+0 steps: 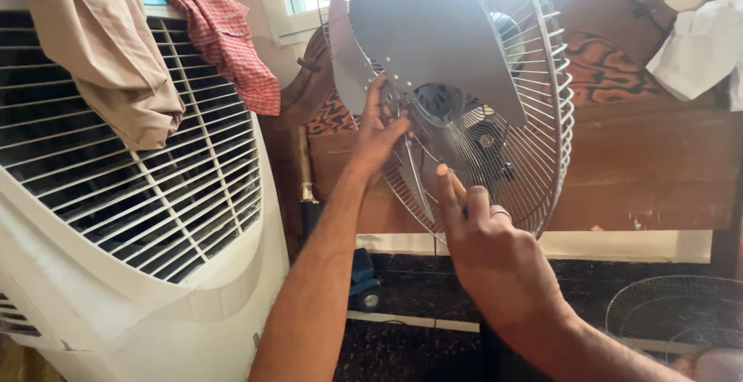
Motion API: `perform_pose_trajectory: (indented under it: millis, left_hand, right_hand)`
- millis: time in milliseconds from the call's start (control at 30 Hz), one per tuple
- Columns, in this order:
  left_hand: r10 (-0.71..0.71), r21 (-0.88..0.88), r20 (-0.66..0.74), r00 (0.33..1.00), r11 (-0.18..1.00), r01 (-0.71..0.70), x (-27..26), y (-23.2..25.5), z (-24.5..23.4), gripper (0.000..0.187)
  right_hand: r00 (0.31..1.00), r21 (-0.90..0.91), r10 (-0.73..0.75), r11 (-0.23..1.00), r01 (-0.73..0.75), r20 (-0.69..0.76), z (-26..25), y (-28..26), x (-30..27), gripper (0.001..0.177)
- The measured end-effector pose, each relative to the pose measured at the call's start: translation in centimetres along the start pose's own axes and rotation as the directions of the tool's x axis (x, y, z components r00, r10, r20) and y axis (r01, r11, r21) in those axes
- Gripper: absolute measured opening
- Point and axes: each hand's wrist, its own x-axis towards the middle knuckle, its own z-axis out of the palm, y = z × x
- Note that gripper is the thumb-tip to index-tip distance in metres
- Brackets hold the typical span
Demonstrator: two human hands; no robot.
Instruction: The person uses a screwdriver to loosen and remove the central hub nut on a standing fan, then detaches the fan blades from the motor shaft. The person also adjusts the fan head tilt mechanism.
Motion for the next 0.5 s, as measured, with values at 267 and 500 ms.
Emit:
perform_pose_trajectory:
  millis: [267,500]
  left_hand:
    - [0.039,-0.056,0.049,0.998,0.998,-0.036,0.0,-0.1,-0.2,0.083]
    - [0.007,-0.071,0.058,0.998,0.997,-0.003,-0.4,1.0,0.1,0.085]
  right_hand:
    - [1.0,-0.014,-0.012,1.0,0.013,0.023,-0.2,0.2,0.0,0.072]
    - [0.998,-0.003,-0.038,0.999,0.038,0.053,-0.6,0.3,0.4,0.074]
